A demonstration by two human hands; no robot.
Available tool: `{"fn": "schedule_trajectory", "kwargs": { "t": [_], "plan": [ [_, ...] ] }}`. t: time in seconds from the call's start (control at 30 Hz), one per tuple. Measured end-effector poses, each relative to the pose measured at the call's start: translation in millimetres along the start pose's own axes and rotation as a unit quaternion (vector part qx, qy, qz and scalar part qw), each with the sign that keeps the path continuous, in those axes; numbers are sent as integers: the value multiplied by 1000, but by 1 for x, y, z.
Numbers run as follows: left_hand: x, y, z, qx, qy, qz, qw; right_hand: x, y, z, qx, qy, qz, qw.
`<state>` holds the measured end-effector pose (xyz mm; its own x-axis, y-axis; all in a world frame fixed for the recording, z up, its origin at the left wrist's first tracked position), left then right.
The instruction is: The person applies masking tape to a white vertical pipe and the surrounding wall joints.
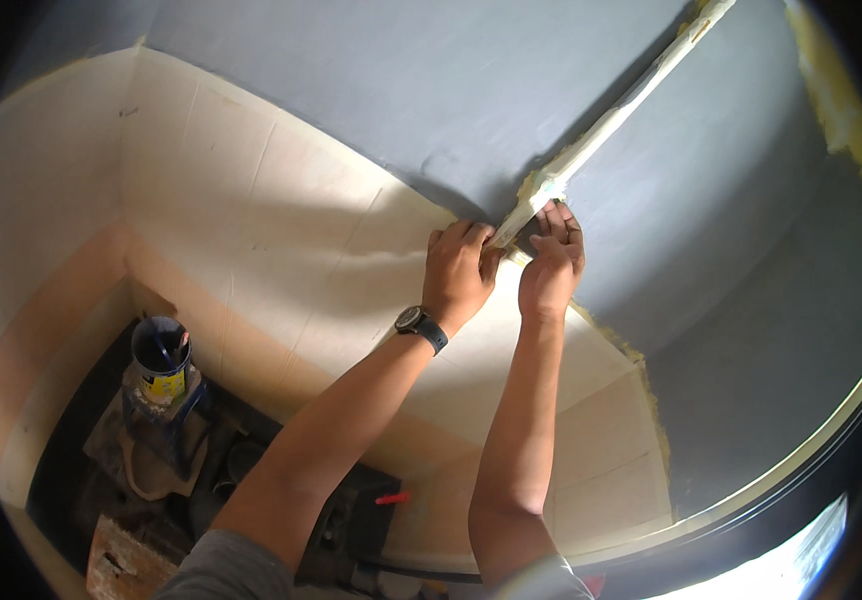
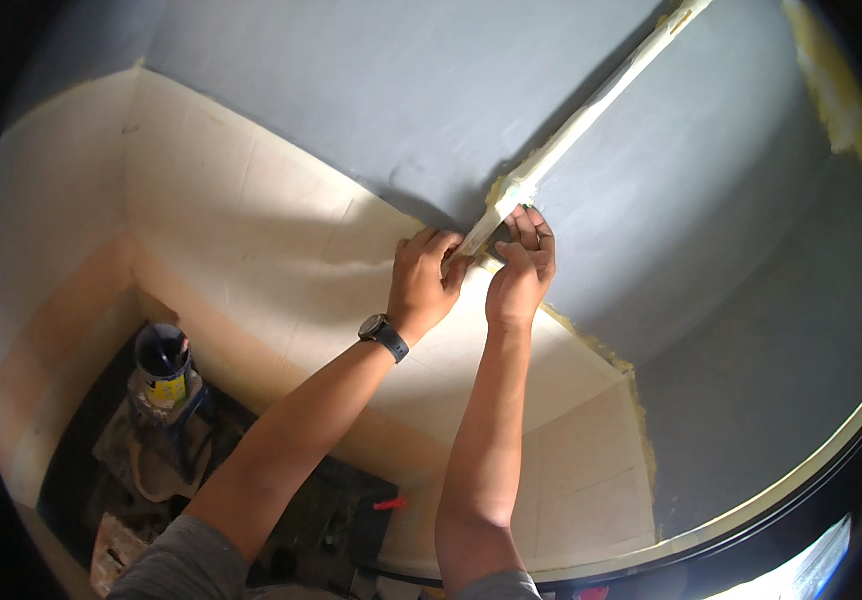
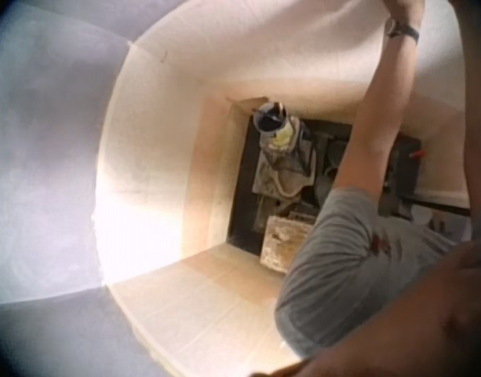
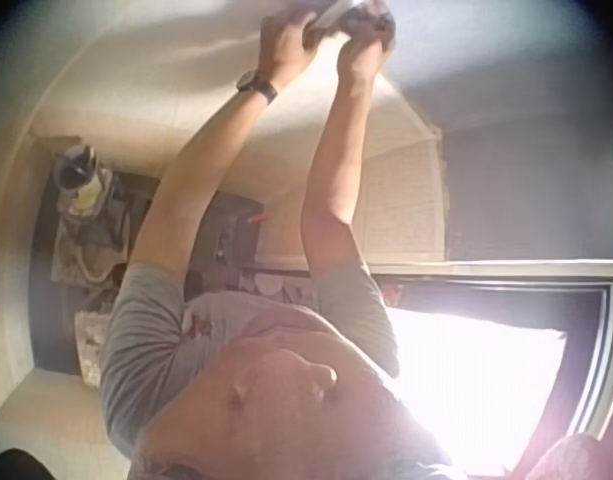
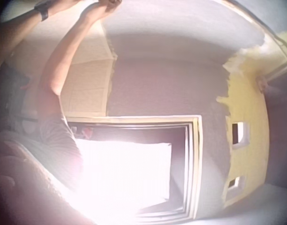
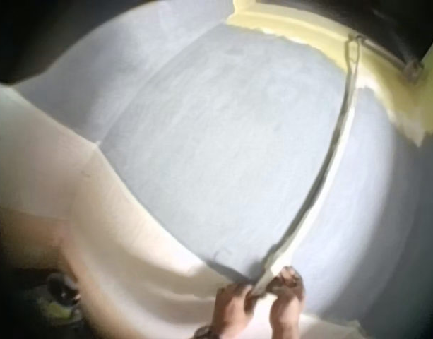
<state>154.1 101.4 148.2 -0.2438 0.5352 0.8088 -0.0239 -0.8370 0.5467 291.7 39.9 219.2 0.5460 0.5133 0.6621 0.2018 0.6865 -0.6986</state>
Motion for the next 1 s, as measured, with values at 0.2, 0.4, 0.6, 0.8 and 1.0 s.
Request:
{"fn": "schedule_trajectory", "kwargs": {
  "t": [0.2,0.4,0.6,0.8,1.0],
  "plan": [
    [6,2,0,-37,20,21,999,4,2,-4,4,-4,12,1000],
    [1,4,0,-56,23,18,998,0,-1,-3,-59,43,-73,995],
    [6,-3,2,-69,6,38,997,-18,-12,-4,-181,168,-176,953],
    [7,-4,2,-85,3,16,996,-6,-48,18,-352,169,-114,913],
    [6,-3,0,-88,33,2,996,-1,-21,14,-305,186,-129,925]
  ]
}}
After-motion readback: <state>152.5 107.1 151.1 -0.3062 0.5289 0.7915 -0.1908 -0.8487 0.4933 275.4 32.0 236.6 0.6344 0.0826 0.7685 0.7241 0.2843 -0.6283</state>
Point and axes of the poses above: each hand's wrist, its own x-axis towards the middle knuckle, its own z-axis out of the palm, y = z × x, the point moved 10 cm from there along x, towards the middle knuckle, and after that the axes turned 7 degrees about y, right-handed, at the moved point
